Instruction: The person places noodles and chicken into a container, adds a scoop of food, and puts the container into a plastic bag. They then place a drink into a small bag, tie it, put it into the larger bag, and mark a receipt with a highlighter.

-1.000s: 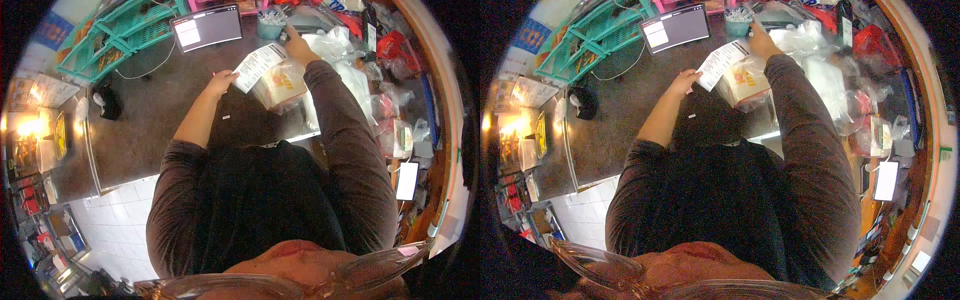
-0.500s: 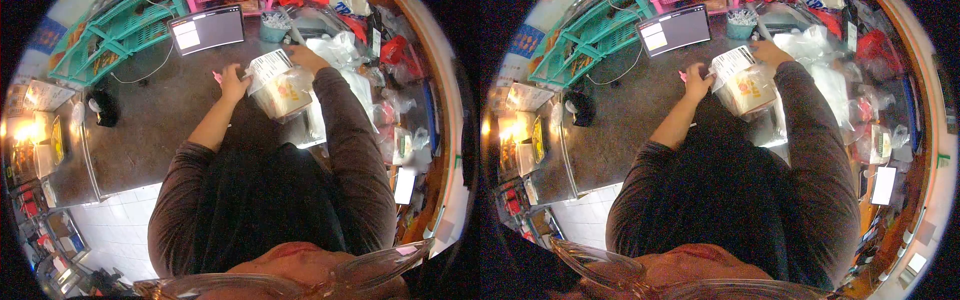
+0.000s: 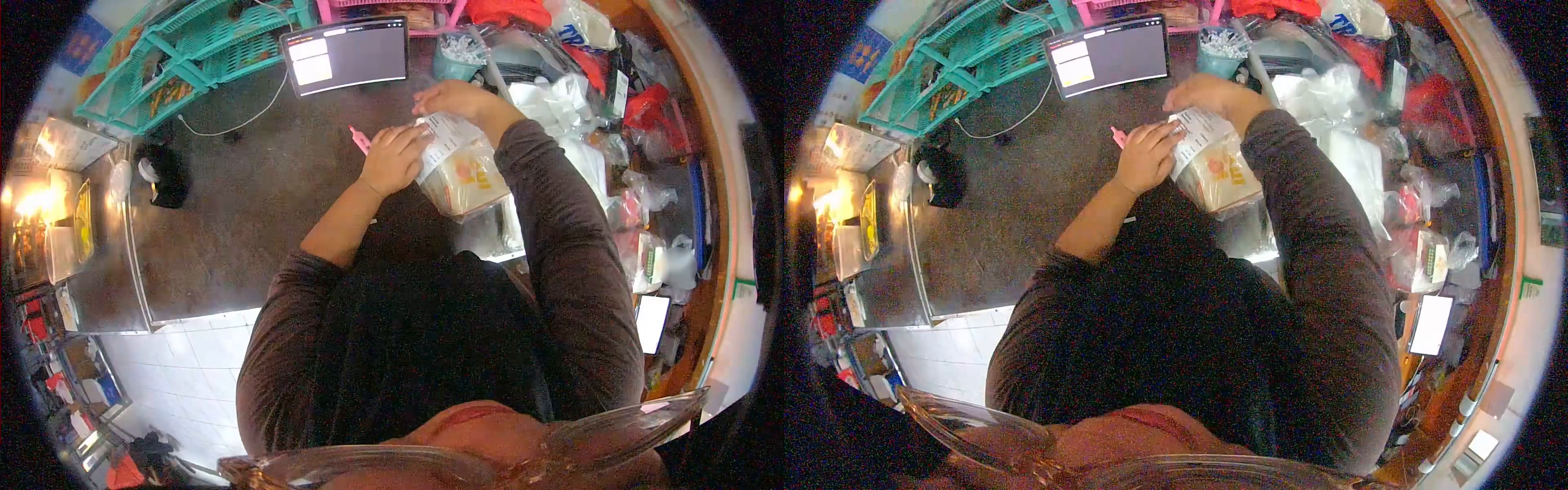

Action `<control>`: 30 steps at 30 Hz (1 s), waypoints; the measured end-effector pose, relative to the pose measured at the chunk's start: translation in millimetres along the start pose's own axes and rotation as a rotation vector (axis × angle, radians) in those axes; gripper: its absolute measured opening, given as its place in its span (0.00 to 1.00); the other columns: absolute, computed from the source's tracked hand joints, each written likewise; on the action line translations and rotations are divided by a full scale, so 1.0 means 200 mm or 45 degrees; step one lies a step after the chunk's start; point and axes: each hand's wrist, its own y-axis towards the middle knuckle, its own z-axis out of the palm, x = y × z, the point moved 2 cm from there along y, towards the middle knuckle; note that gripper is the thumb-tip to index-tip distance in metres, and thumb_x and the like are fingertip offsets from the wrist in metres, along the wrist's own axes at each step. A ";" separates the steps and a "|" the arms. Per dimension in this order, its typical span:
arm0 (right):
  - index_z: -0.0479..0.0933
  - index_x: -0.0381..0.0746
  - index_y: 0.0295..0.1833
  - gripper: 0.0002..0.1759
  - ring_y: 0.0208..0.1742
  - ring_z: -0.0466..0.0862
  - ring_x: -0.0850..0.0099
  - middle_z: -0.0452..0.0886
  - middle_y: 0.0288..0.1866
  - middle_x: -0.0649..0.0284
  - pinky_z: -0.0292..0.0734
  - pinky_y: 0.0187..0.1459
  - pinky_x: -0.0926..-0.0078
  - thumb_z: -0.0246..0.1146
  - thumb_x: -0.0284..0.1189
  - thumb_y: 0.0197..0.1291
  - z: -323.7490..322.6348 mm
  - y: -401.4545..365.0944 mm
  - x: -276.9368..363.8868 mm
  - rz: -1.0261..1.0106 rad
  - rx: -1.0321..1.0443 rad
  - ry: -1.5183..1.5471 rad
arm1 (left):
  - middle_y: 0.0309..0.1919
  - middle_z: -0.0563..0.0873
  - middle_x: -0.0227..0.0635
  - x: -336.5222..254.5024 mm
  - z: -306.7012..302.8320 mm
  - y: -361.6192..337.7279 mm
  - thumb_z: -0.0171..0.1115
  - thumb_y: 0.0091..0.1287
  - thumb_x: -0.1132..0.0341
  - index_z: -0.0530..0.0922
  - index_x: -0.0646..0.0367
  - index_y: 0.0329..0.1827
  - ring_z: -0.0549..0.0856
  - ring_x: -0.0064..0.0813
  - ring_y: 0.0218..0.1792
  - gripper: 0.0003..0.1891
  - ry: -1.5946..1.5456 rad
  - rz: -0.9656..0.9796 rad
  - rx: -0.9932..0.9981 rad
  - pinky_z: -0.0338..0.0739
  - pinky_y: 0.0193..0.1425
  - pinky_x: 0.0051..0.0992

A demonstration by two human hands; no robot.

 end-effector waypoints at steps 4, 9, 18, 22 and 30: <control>0.79 0.39 0.45 0.18 0.53 0.75 0.67 0.77 0.51 0.56 0.67 0.53 0.76 0.61 0.36 0.48 0.02 0.07 -0.10 0.181 0.084 -0.304 | 0.53 0.74 0.35 0.00 0.00 -0.01 0.56 0.49 0.66 0.74 0.53 0.51 0.74 0.37 0.51 0.22 -0.024 -0.028 -0.004 0.66 0.55 0.36; 0.76 0.40 0.49 0.22 0.49 0.77 0.64 0.77 0.50 0.56 0.70 0.51 0.72 0.61 0.40 0.49 -0.01 0.07 -0.12 0.026 0.136 -0.356 | 0.55 0.73 0.33 0.01 0.02 -0.04 0.57 0.51 0.63 0.73 0.51 0.52 0.73 0.35 0.52 0.22 -0.021 -0.045 -0.009 0.66 0.55 0.37; 0.78 0.43 0.44 0.20 0.46 0.78 0.58 0.80 0.44 0.58 0.69 0.50 0.59 0.56 0.43 0.49 -0.01 0.08 0.00 0.080 0.342 -1.092 | 0.56 0.72 0.37 0.01 0.01 -0.04 0.59 0.49 0.63 0.71 0.55 0.53 0.72 0.39 0.53 0.25 -0.031 -0.021 0.057 0.67 0.56 0.36; 0.80 0.46 0.40 0.17 0.45 0.79 0.57 0.81 0.41 0.59 0.65 0.44 0.42 0.60 0.42 0.45 0.05 0.12 0.07 0.395 -0.027 -1.193 | 0.57 0.71 0.40 0.01 0.00 -0.04 0.60 0.49 0.62 0.71 0.56 0.54 0.71 0.42 0.54 0.25 -0.073 -0.024 0.066 0.64 0.57 0.39; 0.77 0.38 0.39 0.20 0.38 0.79 0.68 0.80 0.32 0.60 0.71 0.39 0.71 0.61 0.44 0.50 -0.19 -0.57 0.35 -0.202 -1.261 -0.363 | 0.54 0.71 0.43 -0.11 -0.19 0.19 0.61 0.49 0.50 0.69 0.56 0.55 0.70 0.44 0.54 0.31 -0.148 -0.030 -0.125 0.62 0.55 0.41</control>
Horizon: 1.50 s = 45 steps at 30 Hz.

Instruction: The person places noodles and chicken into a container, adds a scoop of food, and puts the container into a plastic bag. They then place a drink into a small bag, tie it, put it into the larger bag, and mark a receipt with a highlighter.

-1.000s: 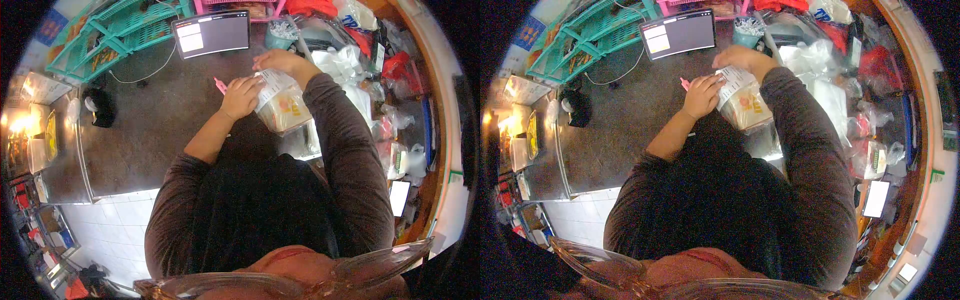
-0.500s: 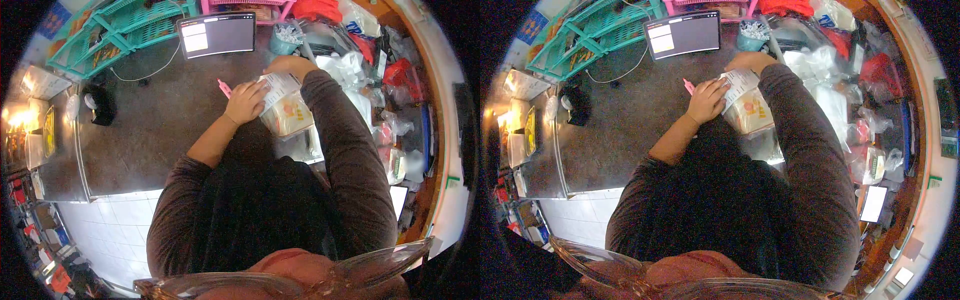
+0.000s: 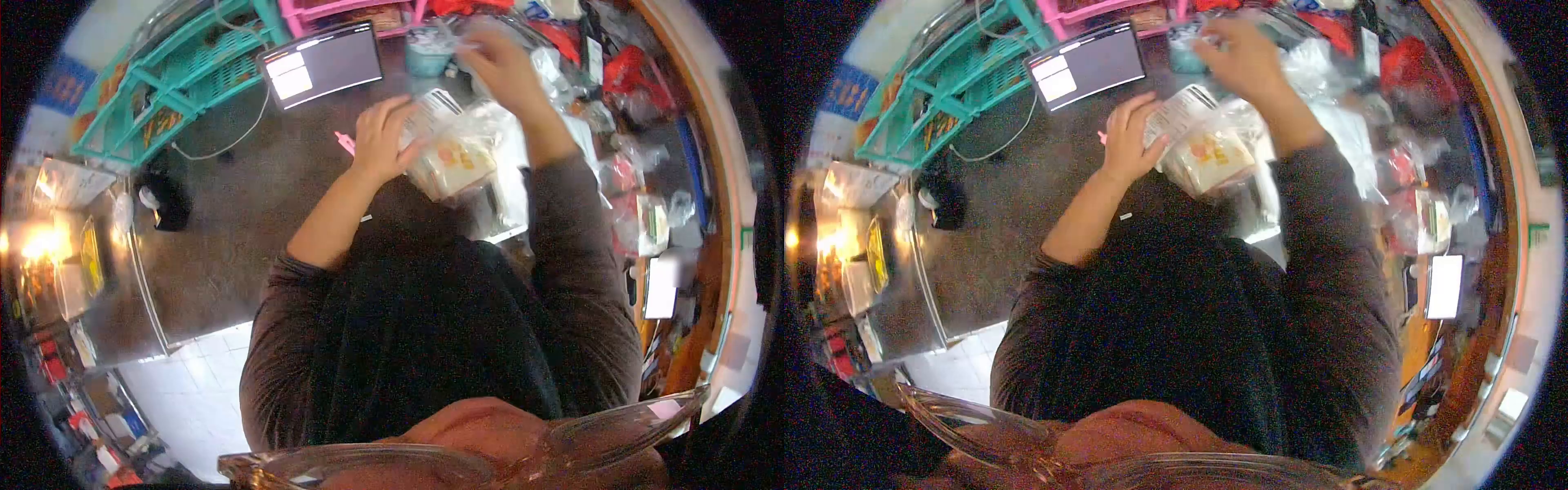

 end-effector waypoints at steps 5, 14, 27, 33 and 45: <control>0.77 0.35 0.38 0.15 0.32 0.76 0.76 0.78 0.29 0.61 0.69 0.37 0.80 0.61 0.36 0.53 -0.59 -0.72 -0.23 0.521 -0.353 -0.067 | 0.51 0.76 0.41 -0.31 0.23 0.35 0.63 0.44 0.39 0.72 0.54 0.53 0.72 0.40 0.53 0.37 0.179 -0.222 0.565 0.61 0.56 0.42; 0.76 0.34 0.40 0.17 0.37 0.79 0.62 0.80 0.34 0.52 0.72 0.40 0.71 0.58 0.38 0.55 -0.54 -2.10 -0.27 1.232 -0.330 -0.230 | 0.32 0.82 0.47 -0.10 0.49 0.44 0.60 0.54 0.54 0.79 0.60 0.39 0.82 0.40 0.36 0.18 -0.482 -0.412 0.523 0.73 0.40 0.33; 0.77 0.35 0.35 0.15 0.36 0.79 0.54 0.79 0.31 0.49 0.73 0.38 0.64 0.57 0.37 0.52 -0.22 -3.47 0.26 1.749 -0.098 -0.442 | 0.24 0.81 0.30 -0.62 0.26 1.03 0.58 0.58 0.60 0.79 0.61 0.31 0.76 0.22 0.24 0.11 -0.914 -0.268 0.550 0.68 0.29 0.23; 0.77 0.35 0.31 0.18 0.38 0.78 0.50 0.78 0.32 0.46 0.72 0.40 0.59 0.54 0.41 0.49 -0.16 -4.27 0.14 1.965 -0.018 -0.329 | 0.26 0.80 0.29 -1.11 0.30 1.39 0.58 0.58 0.61 0.78 0.60 0.32 0.76 0.20 0.26 0.11 -0.934 -0.209 0.600 0.69 0.32 0.20; 0.78 0.37 0.35 0.18 0.43 0.77 0.53 0.78 0.41 0.49 0.71 0.45 0.61 0.51 0.40 0.57 -0.92 -4.74 -0.26 2.114 0.193 -0.543 | 0.19 0.75 0.30 -1.96 1.34 1.88 0.58 0.57 0.62 0.77 0.60 0.27 0.71 0.22 0.17 0.09 -0.941 -0.378 0.572 0.64 0.20 0.26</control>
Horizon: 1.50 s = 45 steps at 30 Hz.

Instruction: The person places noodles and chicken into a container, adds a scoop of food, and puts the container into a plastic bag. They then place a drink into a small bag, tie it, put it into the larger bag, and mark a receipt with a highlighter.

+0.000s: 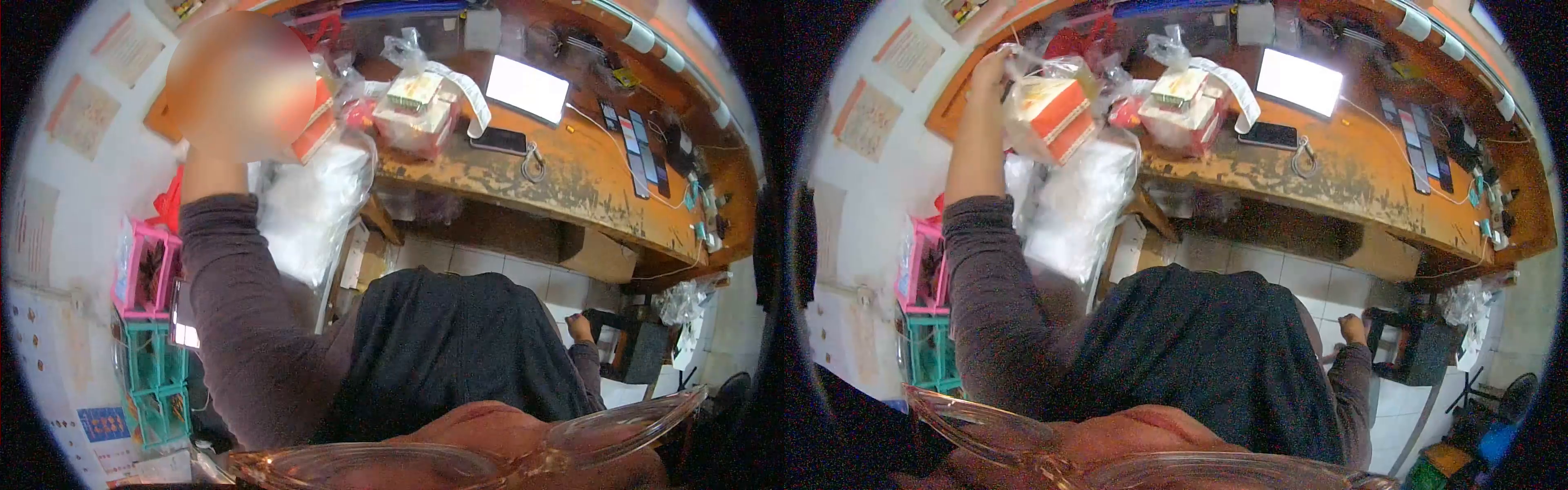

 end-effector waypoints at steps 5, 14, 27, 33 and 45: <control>0.77 0.37 0.41 0.19 0.47 0.76 0.53 0.77 0.45 0.49 0.71 0.46 0.61 0.50 0.40 0.55 -0.07 0.28 0.08 0.225 0.140 0.145 | 0.19 0.76 0.33 0.07 0.49 0.39 0.59 0.56 0.65 0.77 0.63 0.28 0.73 0.24 0.17 0.08 -0.361 0.014 -0.010 0.66 0.19 0.26; 0.77 0.36 0.38 0.19 0.43 0.78 0.52 0.79 0.38 0.48 0.71 0.43 0.61 0.54 0.42 0.54 -0.17 0.32 0.30 0.492 -0.024 0.645 | 0.23 0.79 0.35 0.44 1.22 0.87 0.60 0.55 0.69 0.78 0.66 0.31 0.78 0.23 0.20 0.08 -0.644 0.160 -0.122 0.73 0.20 0.21; 0.77 0.35 0.39 0.19 0.42 0.79 0.53 0.80 0.38 0.50 0.72 0.42 0.62 0.55 0.42 0.53 -0.27 0.33 0.46 0.724 -0.012 0.733 | 0.21 0.76 0.32 0.99 1.41 1.11 0.60 0.55 0.73 0.74 0.64 0.30 0.72 0.20 0.17 0.05 -0.580 0.123 -0.368 0.67 0.19 0.21; 0.77 0.36 0.40 0.19 0.41 0.79 0.53 0.80 0.38 0.49 0.73 0.41 0.64 0.57 0.41 0.53 -0.20 0.48 0.43 0.575 0.003 0.876 | 0.32 0.82 0.45 1.07 1.33 1.24 0.58 0.56 0.68 0.76 0.69 0.38 0.80 0.36 0.33 0.12 -0.291 0.196 -0.623 0.73 0.40 0.30; 0.77 0.46 0.46 0.16 0.47 0.77 0.56 0.77 0.47 0.55 0.73 0.45 0.64 0.49 0.36 0.56 -0.59 0.44 0.68 0.436 0.344 0.216 | 0.36 0.83 0.41 1.44 1.31 1.32 0.60 0.55 0.63 0.80 0.61 0.37 0.81 0.35 0.36 0.12 0.326 0.569 -0.140 0.74 0.44 0.31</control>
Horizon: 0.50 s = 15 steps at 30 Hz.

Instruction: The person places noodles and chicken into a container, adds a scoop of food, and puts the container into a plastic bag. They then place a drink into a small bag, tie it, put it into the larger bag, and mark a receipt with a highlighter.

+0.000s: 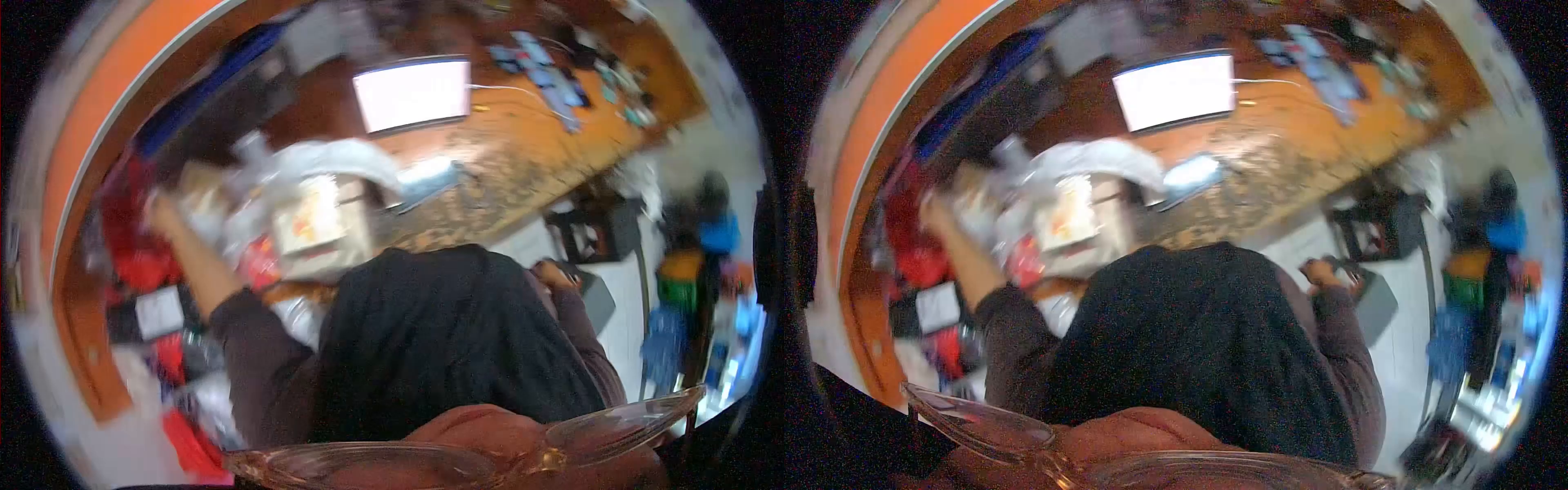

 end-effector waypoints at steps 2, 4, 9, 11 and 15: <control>0.77 0.45 0.46 0.18 0.50 0.76 0.57 0.77 0.48 0.56 0.69 0.48 0.59 0.47 0.40 0.58 0.21 0.16 -0.19 0.029 -0.038 0.053 | 0.37 0.84 0.40 -0.12 -0.05 -0.05 0.61 0.56 0.62 0.81 0.61 0.39 0.82 0.31 0.33 0.13 -0.139 -0.092 0.169 0.76 0.41 0.28; 0.77 0.43 0.45 0.21 0.50 0.75 0.56 0.77 0.49 0.56 0.68 0.48 0.60 0.51 0.44 0.54 0.33 0.26 -0.33 0.124 -0.038 0.196 | 0.37 0.83 0.42 -0.27 -0.12 -0.10 0.59 0.58 0.58 0.80 0.63 0.41 0.80 0.32 0.38 0.16 0.022 -0.042 0.208 0.74 0.44 0.27; 0.77 0.38 0.39 0.19 0.43 0.78 0.54 0.80 0.37 0.52 0.71 0.45 0.62 0.57 0.42 0.51 -0.01 0.14 -0.39 0.252 -0.256 0.618 | 0.46 0.76 0.42 -0.07 -0.12 -0.16 0.56 0.60 0.59 0.73 0.68 0.51 0.77 0.34 0.42 0.22 -0.455 -0.762 0.556 0.72 0.47 0.31; 0.77 0.37 0.38 0.18 0.42 0.78 0.54 0.79 0.36 0.51 0.71 0.44 0.61 0.58 0.42 0.51 -0.15 0.17 -0.53 0.186 -0.400 0.593 | 0.46 0.77 0.42 -0.12 -0.19 -0.19 0.56 0.60 0.56 0.73 0.67 0.50 0.77 0.35 0.43 0.23 -0.184 -0.636 0.528 0.71 0.48 0.31; 0.77 0.37 0.38 0.16 0.39 0.79 0.56 0.80 0.35 0.52 0.72 0.41 0.64 0.59 0.39 0.51 -0.55 0.24 -0.89 0.155 -0.716 0.639 | 0.48 0.78 0.43 -0.41 -0.39 -0.12 0.56 0.59 0.51 0.75 0.64 0.50 0.77 0.37 0.46 0.25 0.364 -0.276 0.219 0.69 0.52 0.31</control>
